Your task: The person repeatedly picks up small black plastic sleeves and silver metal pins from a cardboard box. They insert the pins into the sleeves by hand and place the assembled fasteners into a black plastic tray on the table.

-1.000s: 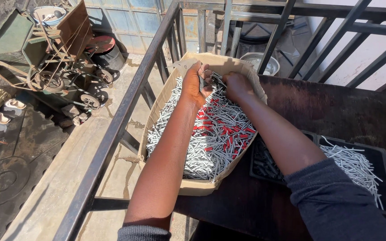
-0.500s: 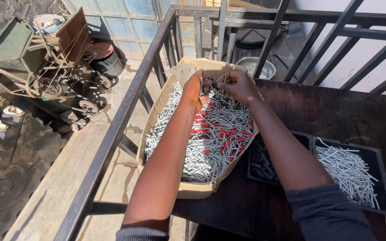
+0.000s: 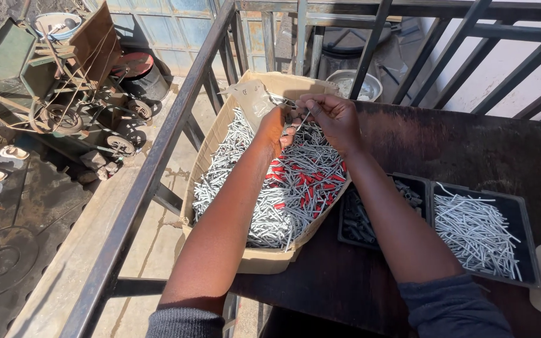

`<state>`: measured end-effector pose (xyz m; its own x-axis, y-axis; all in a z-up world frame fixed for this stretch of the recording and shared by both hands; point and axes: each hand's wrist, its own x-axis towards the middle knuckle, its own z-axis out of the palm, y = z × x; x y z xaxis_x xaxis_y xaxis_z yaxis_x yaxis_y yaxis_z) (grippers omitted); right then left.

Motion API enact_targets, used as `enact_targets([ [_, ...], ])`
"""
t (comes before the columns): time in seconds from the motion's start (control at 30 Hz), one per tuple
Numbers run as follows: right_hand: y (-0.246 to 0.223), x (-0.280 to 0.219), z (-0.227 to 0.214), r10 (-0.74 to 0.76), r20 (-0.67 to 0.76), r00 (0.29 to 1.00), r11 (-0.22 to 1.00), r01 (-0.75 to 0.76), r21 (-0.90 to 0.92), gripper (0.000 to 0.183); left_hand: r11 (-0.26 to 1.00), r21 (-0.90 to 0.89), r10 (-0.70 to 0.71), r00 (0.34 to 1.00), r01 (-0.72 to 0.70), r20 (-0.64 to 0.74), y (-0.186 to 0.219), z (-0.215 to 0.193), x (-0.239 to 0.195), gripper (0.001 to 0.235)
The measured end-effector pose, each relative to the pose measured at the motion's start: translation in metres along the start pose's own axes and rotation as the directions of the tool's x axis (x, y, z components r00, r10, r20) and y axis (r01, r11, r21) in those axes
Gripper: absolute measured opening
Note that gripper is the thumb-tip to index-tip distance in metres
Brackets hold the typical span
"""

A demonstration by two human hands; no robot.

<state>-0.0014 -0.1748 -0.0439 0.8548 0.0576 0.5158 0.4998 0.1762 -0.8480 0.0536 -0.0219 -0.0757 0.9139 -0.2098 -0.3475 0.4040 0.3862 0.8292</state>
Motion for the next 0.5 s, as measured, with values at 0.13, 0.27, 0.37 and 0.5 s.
enact_targets([
  [0.13,-0.010,-0.002,0.003,0.051,-0.024,0.998,0.996,-0.049,0.077,0.021,0.998,0.030,-0.054,0.997,0.052,0.059,0.007,0.009,-0.019,0.031],
  [0.27,-0.008,-0.004,0.005,0.071,0.091,0.993,0.981,-0.086,0.173,0.024,0.988,-0.011,-0.147,0.969,0.153,0.198,0.009,0.021,-0.034,0.039],
  [0.37,-0.002,-0.001,-0.006,0.084,0.032,0.996,0.954,-0.090,0.287,0.027,0.991,-0.020,-0.125,0.974,0.131,0.188,0.009,0.015,-0.028,0.038],
  [0.5,0.008,-0.001,-0.025,-0.006,-0.074,0.997,1.000,0.008,0.025,0.030,0.983,-0.180,-0.018,0.994,0.037,0.104,0.025,0.013,-0.033,0.031],
])
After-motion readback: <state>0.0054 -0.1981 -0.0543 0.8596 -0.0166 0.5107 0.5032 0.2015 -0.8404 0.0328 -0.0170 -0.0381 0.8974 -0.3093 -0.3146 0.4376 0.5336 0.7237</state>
